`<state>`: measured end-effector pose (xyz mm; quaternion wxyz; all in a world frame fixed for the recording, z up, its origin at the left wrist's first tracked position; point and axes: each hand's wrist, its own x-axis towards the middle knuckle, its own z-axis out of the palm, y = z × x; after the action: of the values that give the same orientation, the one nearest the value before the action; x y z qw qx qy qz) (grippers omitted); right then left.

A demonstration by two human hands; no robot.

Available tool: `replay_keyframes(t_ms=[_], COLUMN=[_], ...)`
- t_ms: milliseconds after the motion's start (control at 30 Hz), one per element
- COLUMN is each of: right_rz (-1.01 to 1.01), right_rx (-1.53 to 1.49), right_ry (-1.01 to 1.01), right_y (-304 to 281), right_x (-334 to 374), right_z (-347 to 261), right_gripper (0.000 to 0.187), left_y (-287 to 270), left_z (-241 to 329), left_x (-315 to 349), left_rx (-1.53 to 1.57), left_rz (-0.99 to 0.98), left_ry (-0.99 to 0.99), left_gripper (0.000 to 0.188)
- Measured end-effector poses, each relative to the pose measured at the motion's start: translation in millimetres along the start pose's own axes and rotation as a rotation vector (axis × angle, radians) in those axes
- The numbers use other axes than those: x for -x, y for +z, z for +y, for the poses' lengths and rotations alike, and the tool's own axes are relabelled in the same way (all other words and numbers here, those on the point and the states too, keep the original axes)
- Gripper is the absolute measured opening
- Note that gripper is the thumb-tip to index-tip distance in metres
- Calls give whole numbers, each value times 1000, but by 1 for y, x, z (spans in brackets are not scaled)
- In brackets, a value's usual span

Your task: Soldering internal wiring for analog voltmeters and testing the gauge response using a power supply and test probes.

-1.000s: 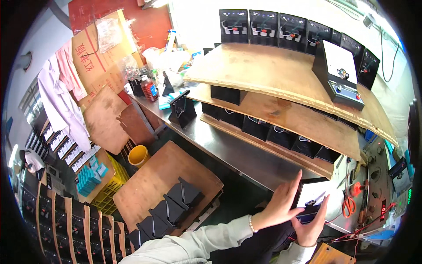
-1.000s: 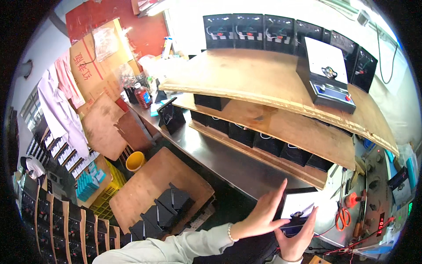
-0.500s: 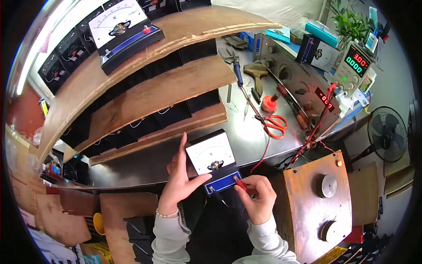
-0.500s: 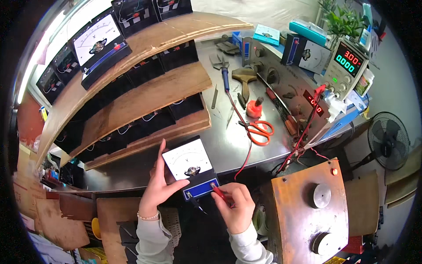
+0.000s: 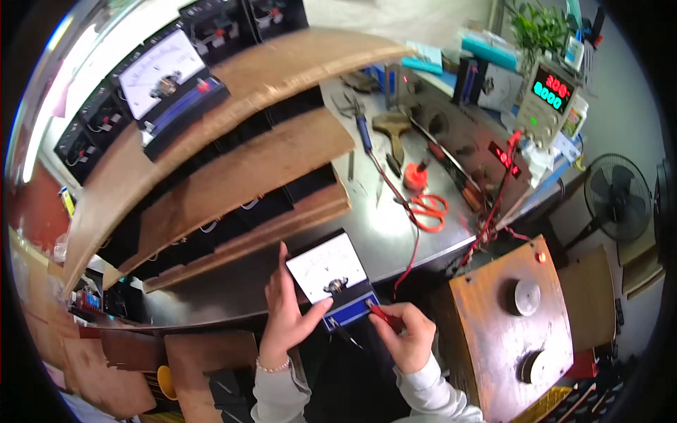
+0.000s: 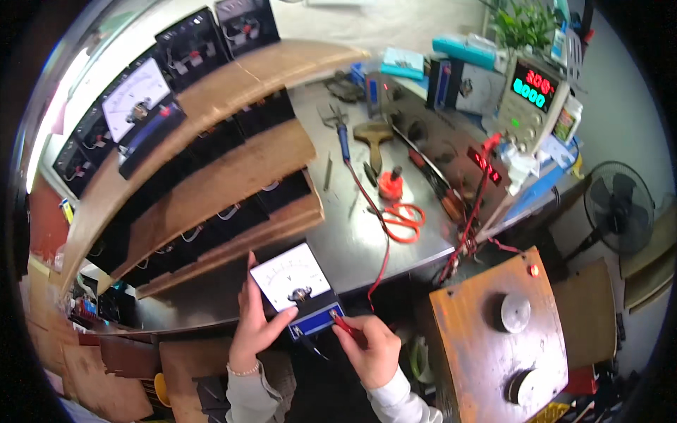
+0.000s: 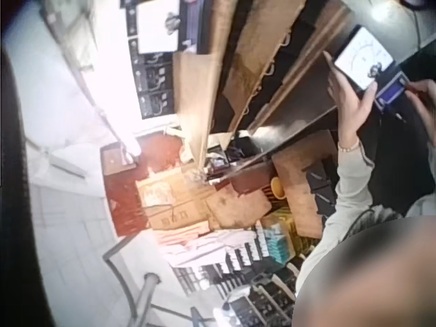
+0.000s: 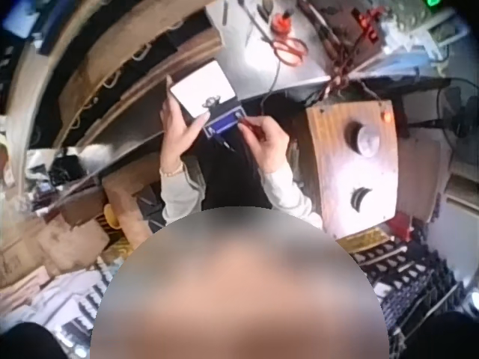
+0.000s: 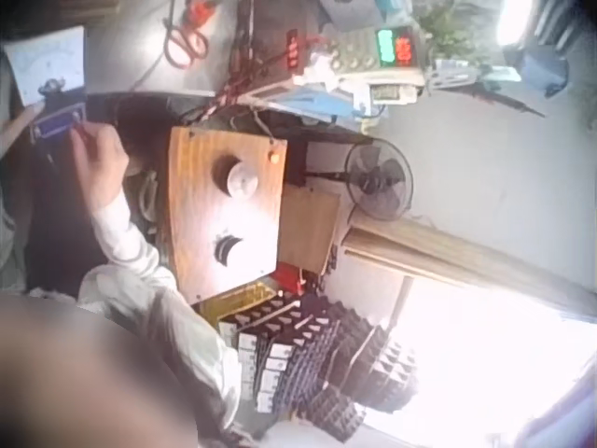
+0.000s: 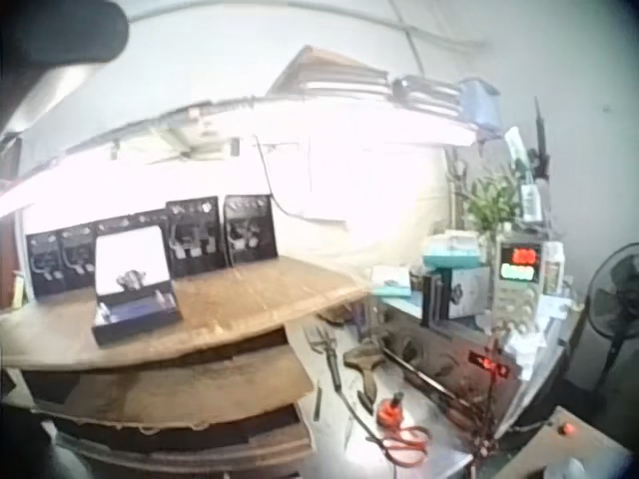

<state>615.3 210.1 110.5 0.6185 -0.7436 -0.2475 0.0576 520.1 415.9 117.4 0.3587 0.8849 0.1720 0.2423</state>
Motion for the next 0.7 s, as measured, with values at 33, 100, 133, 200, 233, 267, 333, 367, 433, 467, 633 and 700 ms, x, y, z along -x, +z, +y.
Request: replay_keyframes(t_ms=[33,100,133,200,233,267,333,367,433,467,633,700], right_rz=[-6,-47,-59,21,-16,-20,7,-17,-80,-91,-37,-13], right_rx=[7,-17,-17,72,62,50,148,121,227,296,368,179], right_ry=[-82,-109,-119,-244,-201,-219,-322,-271,-354,-373,-311,-260], right_y=[0,-7,-7,-7,-9,-9,-9,-7,-2,1,24,1], right_x=[-3,2,0,-1,0,-3,-9,-11,-17,-18,1,10], right_z=[-5,-11,-9,-5,-6,-8,-10,-18,-25,-32,-18,3], right_gripper=[22,25,25,28,35,35,45,56,91,103,112,111], left_y=[-5,-10,-11,-8,-8,-11,-11,-9,-3,2,26,29], left_z=[1,5,6,12,4,0,-2,-3,-7,-2,40,73], left_x=[0,-6,-9,-15,-13,-11,-6,-2,-3,-6,26,36], left_rx=[-19,27,8,157,35,22,-17,-36,30,83,-12,-72], left_rz=[3,-25,-35,-48,-39,-43,-34,-25,-30,-45,185,142], left_ry=[16,62,63,11,80,62,86,81,76,65,110,174], left_gripper=[108,107,107,109,111,112,112,113,111,109,97,86])
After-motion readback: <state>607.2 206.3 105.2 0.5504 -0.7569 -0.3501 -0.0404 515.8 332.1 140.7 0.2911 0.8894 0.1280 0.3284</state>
